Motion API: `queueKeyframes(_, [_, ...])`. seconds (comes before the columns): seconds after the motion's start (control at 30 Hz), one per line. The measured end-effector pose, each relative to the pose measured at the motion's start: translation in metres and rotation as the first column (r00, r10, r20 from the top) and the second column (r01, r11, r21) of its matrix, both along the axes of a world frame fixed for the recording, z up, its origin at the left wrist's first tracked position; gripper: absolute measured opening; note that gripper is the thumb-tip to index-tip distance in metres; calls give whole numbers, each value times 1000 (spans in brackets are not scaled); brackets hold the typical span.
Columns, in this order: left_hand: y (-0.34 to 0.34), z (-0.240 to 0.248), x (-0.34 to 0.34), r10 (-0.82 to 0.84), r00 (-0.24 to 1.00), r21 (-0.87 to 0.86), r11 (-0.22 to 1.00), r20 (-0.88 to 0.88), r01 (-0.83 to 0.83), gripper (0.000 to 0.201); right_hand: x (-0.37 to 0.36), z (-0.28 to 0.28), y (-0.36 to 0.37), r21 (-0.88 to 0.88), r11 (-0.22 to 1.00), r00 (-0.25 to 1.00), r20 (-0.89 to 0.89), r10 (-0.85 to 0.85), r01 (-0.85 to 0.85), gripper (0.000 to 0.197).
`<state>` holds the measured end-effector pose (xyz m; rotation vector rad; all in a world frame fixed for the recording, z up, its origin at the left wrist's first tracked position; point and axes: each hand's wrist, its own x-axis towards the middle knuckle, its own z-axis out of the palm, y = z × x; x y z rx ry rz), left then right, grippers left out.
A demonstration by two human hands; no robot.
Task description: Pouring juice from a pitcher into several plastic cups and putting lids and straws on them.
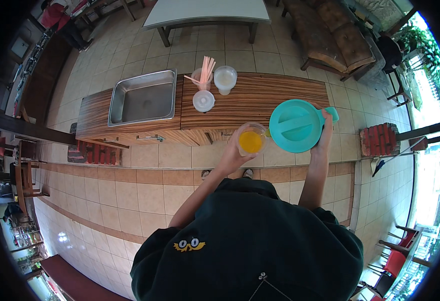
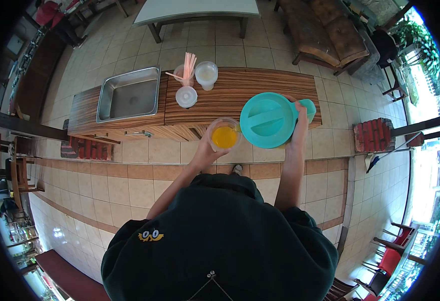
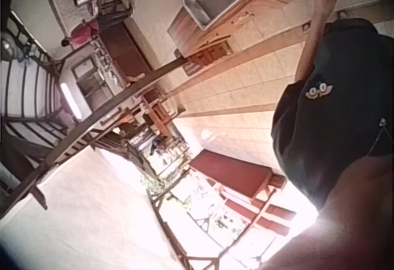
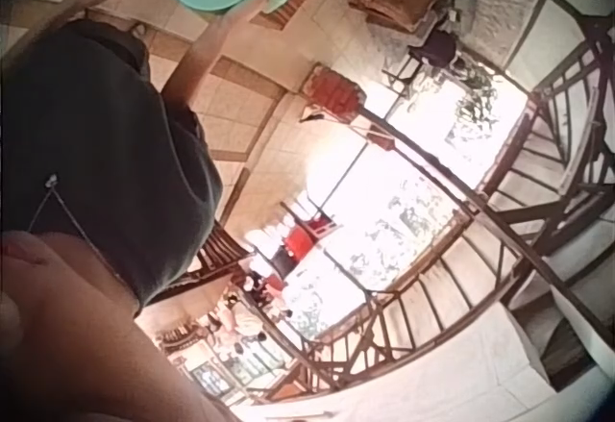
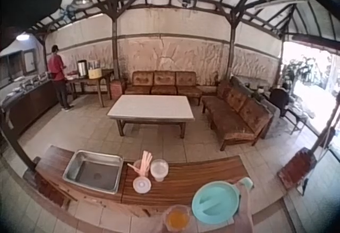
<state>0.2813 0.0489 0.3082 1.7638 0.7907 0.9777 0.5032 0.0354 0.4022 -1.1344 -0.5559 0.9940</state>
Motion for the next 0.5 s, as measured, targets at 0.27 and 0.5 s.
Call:
queueKeyframes(0.27, [0, 0, -1, -32, 999, -54, 998, -3, 31, 79, 1, -2, 0, 0, 1000, 1000, 28, 1, -1, 44])
queueKeyframes(0.5, [1, -7, -2, -14, 1000, -12, 1000, 8, 14, 77, -4, 7, -2, 5, 1000, 999, 36, -8, 7, 45])
